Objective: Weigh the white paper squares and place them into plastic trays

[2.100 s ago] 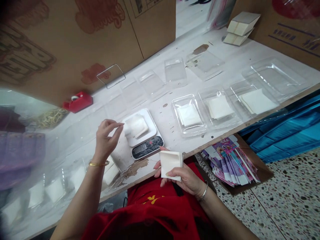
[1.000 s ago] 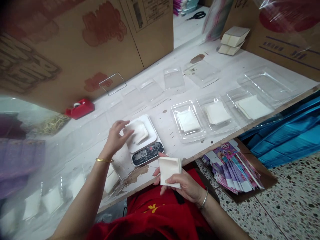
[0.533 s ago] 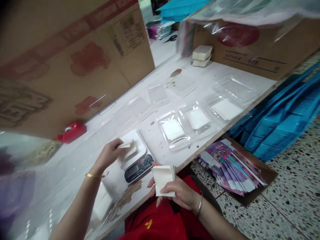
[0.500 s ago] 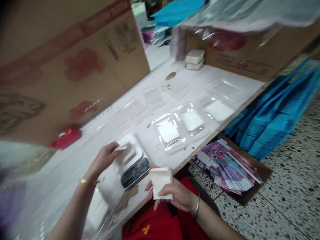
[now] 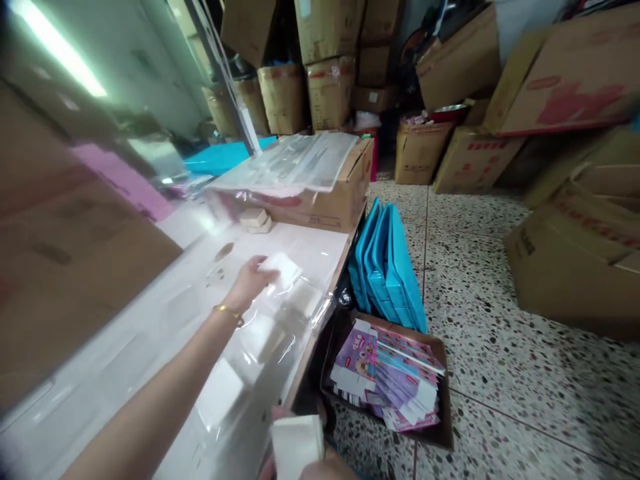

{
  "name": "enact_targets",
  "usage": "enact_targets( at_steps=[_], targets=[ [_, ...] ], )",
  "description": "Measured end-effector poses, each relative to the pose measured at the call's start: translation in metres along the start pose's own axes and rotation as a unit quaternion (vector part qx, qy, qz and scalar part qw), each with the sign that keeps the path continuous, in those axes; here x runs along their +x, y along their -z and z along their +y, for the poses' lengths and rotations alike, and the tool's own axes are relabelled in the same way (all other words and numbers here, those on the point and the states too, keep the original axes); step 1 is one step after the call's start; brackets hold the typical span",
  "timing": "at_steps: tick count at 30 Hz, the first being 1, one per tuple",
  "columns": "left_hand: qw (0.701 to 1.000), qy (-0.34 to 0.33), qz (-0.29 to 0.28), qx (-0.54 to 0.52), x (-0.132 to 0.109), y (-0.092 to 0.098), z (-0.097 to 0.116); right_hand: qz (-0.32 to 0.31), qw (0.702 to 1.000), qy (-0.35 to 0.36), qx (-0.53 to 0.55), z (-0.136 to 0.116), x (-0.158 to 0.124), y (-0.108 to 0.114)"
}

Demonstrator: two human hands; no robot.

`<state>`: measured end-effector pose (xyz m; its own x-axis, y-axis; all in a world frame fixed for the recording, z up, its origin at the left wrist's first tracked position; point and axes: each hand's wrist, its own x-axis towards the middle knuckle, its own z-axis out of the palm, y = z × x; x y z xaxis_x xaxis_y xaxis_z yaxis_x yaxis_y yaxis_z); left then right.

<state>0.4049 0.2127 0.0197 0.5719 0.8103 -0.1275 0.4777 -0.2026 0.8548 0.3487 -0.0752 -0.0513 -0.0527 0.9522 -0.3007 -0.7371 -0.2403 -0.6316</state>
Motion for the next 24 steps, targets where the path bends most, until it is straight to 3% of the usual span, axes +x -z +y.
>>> enact_targets(
  at_steps=[4, 7, 9, 12, 16, 18, 21, 24],
  targets=[
    [0.999, -0.012, 0.012, 0.044, 0.060, -0.047, 0.006, 0.060, 0.997, 0.024, 0.039, -0.013, -0.007, 0.014],
    [0.995, -0.042, 0.022, 0.085, 0.076, -0.051, 0.007, 0.061, 0.995, 0.025, 0.078, -0.016, -0.007, 0.019],
    [0.991, -0.081, 0.022, 0.106, 0.068, -0.041, 0.008, 0.043, 0.993, 0.030, 0.106, -0.015, -0.004, 0.019],
    [0.982, -0.140, -0.022, 0.124, 0.024, -0.016, 0.004, 0.024, 0.987, 0.048, 0.153, -0.011, 0.003, 0.015],
    [0.942, -0.242, -0.179, 0.149, -0.076, 0.023, -0.012, 0.018, 0.985, 0.043, 0.166, -0.011, 0.012, 0.002],
    [0.924, -0.255, -0.233, 0.164, -0.127, 0.040, -0.023, -0.001, 0.988, 0.028, 0.149, -0.012, 0.015, -0.006],
    [0.923, -0.240, -0.240, 0.183, -0.187, 0.058, -0.040, -0.023, 0.992, 0.015, 0.119, -0.006, 0.018, -0.016],
    [0.934, -0.219, -0.195, 0.204, -0.225, 0.068, -0.058, -0.041, 0.994, -0.023, 0.097, 0.008, 0.021, -0.028]
  ],
)
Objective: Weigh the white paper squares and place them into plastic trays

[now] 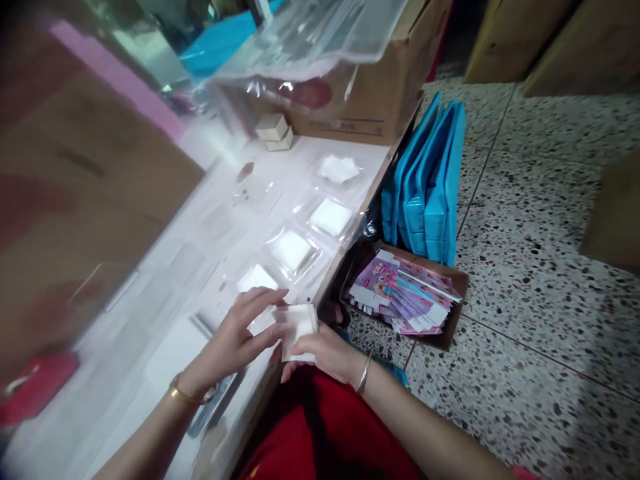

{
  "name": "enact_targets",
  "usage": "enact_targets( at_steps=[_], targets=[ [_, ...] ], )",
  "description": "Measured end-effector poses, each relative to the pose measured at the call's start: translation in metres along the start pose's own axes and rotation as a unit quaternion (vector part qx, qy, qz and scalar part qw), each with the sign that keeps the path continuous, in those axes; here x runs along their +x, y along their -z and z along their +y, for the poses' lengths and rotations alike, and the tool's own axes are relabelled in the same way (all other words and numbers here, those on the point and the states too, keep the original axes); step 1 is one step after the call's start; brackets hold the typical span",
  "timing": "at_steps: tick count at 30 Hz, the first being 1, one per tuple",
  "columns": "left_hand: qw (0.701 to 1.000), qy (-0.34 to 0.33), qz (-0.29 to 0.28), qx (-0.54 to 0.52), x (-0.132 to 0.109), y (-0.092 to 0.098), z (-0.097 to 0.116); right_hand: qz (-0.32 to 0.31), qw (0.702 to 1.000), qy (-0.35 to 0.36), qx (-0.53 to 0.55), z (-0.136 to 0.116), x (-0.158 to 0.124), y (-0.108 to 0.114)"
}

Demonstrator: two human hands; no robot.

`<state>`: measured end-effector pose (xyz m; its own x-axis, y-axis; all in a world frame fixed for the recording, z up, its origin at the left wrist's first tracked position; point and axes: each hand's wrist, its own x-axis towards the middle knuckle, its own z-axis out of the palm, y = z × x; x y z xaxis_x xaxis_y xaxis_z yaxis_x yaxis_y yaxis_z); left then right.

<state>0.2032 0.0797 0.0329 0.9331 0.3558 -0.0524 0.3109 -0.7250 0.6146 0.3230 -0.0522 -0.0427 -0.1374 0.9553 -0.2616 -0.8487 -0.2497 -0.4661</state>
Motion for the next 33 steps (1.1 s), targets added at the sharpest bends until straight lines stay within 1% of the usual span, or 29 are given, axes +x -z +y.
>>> enact_targets(
  at_steps=[2, 4, 7, 9, 13, 16, 20, 25, 28, 33],
  targets=[
    [0.999, 0.002, 0.030, 0.030, -0.021, -0.007, -0.003, -0.004, 1.000, -0.027, -0.012, 0.014, 0.002, -0.007],
    [0.995, -0.018, 0.074, 0.066, -0.042, -0.013, -0.007, -0.004, 0.999, -0.046, -0.015, 0.027, 0.003, -0.015],
    [0.978, -0.050, 0.159, 0.126, -0.075, -0.022, -0.010, -0.004, 0.997, -0.070, -0.013, 0.046, 0.004, -0.030],
    [0.966, -0.057, 0.196, 0.159, -0.097, -0.026, -0.011, -0.006, 0.996, -0.084, -0.011, 0.057, 0.005, -0.039],
    [0.949, -0.059, 0.239, 0.198, -0.135, -0.033, -0.012, -0.006, 0.994, -0.104, -0.021, 0.076, 0.008, -0.057],
    [0.943, -0.040, 0.252, 0.212, -0.155, -0.036, -0.014, -0.012, 0.991, -0.126, -0.036, 0.089, 0.010, -0.066],
    [0.948, -0.014, 0.268, 0.173, -0.170, -0.037, -0.016, -0.022, 0.987, -0.151, -0.054, 0.100, 0.011, -0.073],
    [0.956, 0.030, 0.274, 0.103, -0.180, -0.035, -0.018, -0.025, 0.984, -0.165, -0.059, 0.107, 0.014, -0.081],
    [0.958, 0.011, 0.272, 0.091, -0.183, -0.036, -0.022, -0.023, 0.983, -0.168, -0.076, 0.109, 0.017, -0.085],
    [0.942, -0.018, 0.301, 0.148, -0.188, -0.040, -0.029, -0.012, 0.981, -0.164, -0.105, 0.111, 0.023, -0.087]
  ],
)
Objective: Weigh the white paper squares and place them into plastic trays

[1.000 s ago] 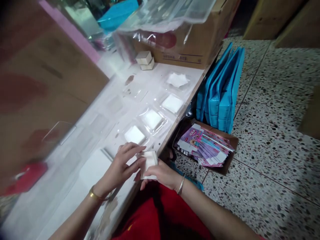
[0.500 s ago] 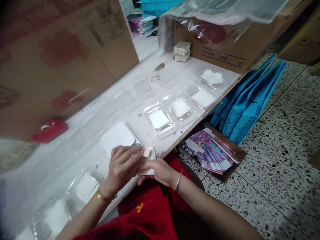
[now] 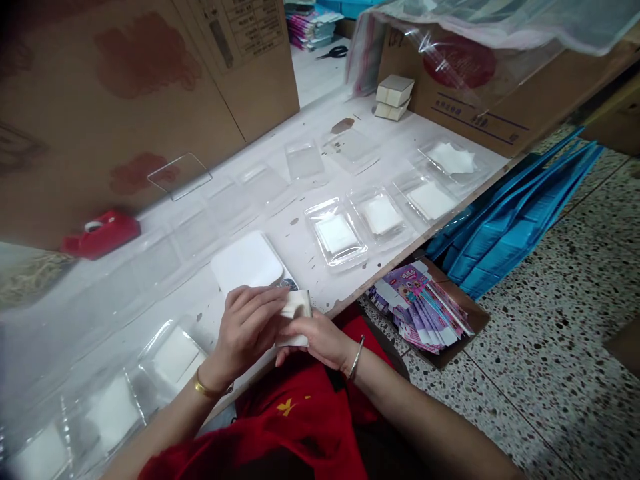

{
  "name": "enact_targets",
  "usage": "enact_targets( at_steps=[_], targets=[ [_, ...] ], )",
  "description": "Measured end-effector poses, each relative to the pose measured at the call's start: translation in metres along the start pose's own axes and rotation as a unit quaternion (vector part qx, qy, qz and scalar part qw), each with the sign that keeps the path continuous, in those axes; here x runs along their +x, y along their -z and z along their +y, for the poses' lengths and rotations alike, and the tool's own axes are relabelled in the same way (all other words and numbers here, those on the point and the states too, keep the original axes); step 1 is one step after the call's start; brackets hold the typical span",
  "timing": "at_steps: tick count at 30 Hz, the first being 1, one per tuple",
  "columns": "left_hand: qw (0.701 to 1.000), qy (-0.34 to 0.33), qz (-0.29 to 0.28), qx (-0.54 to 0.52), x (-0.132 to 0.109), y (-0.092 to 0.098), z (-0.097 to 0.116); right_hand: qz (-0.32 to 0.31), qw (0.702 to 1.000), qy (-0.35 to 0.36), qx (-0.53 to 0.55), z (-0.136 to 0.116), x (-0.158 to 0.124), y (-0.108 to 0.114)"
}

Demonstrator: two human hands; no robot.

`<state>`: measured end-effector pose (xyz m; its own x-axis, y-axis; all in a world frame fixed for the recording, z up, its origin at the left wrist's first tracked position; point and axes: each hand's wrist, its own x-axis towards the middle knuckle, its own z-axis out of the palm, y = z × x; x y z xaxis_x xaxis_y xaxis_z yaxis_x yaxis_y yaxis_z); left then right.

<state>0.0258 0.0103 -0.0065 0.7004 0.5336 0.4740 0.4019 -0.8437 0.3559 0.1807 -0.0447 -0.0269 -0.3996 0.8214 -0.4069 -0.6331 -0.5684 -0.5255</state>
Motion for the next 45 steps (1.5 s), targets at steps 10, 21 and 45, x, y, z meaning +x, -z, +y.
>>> enact_targets(
  at_steps=[10, 21, 45],
  targets=[
    [0.996, 0.067, -0.017, -0.051, 0.001, 0.002, -0.001, 0.012, 1.000, -0.023, 0.006, 0.001, 0.007, 0.002],
    [0.977, 0.143, -0.084, -0.132, 0.014, 0.021, -0.038, 0.002, 1.000, -0.005, -0.001, -0.003, 0.019, 0.005],
    [0.955, 0.281, 0.039, 0.081, 0.002, 0.059, -0.126, 0.076, 0.997, 0.010, 0.028, -0.010, 0.000, 0.057]
  ],
)
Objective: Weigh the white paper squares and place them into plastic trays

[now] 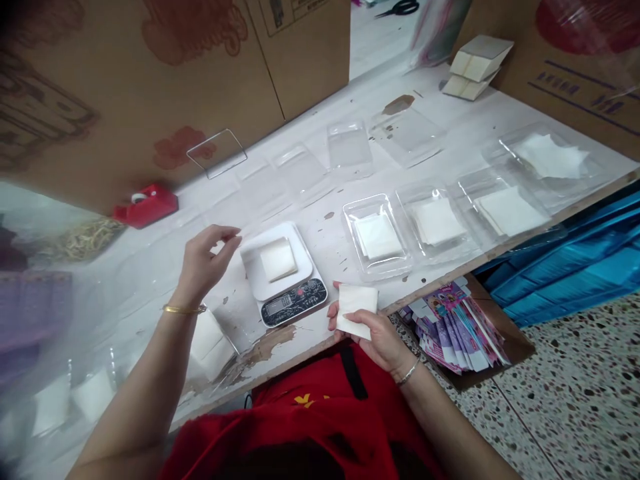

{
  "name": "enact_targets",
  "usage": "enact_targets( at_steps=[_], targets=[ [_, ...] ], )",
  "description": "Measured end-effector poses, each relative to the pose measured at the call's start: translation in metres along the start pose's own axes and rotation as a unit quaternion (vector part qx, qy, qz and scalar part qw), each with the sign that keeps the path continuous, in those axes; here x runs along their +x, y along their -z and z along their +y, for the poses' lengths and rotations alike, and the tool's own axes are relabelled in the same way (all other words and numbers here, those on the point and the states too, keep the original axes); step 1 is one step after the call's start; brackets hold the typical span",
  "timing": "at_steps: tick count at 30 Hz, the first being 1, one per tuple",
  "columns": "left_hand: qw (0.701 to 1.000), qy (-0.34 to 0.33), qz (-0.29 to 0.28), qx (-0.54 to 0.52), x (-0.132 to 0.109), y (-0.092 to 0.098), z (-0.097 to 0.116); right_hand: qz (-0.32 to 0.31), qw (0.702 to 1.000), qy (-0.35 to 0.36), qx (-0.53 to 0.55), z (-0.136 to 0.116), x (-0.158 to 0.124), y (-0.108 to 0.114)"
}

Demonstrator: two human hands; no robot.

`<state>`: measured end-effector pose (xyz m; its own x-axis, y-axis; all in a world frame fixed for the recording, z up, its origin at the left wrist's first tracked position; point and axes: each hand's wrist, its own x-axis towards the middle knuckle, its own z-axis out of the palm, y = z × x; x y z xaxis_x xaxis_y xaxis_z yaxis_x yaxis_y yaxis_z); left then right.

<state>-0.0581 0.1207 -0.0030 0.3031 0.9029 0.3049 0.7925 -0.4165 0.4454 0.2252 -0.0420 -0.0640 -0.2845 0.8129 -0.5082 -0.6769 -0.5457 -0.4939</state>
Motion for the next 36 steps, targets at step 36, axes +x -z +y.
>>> enact_targets(
  at_steps=[36],
  targets=[
    [0.962, -0.238, -0.088, -0.101, -0.049, -0.041, 0.108, -0.042, 0.997, 0.002, -0.065, -0.008, 0.000, -0.053]
  ],
)
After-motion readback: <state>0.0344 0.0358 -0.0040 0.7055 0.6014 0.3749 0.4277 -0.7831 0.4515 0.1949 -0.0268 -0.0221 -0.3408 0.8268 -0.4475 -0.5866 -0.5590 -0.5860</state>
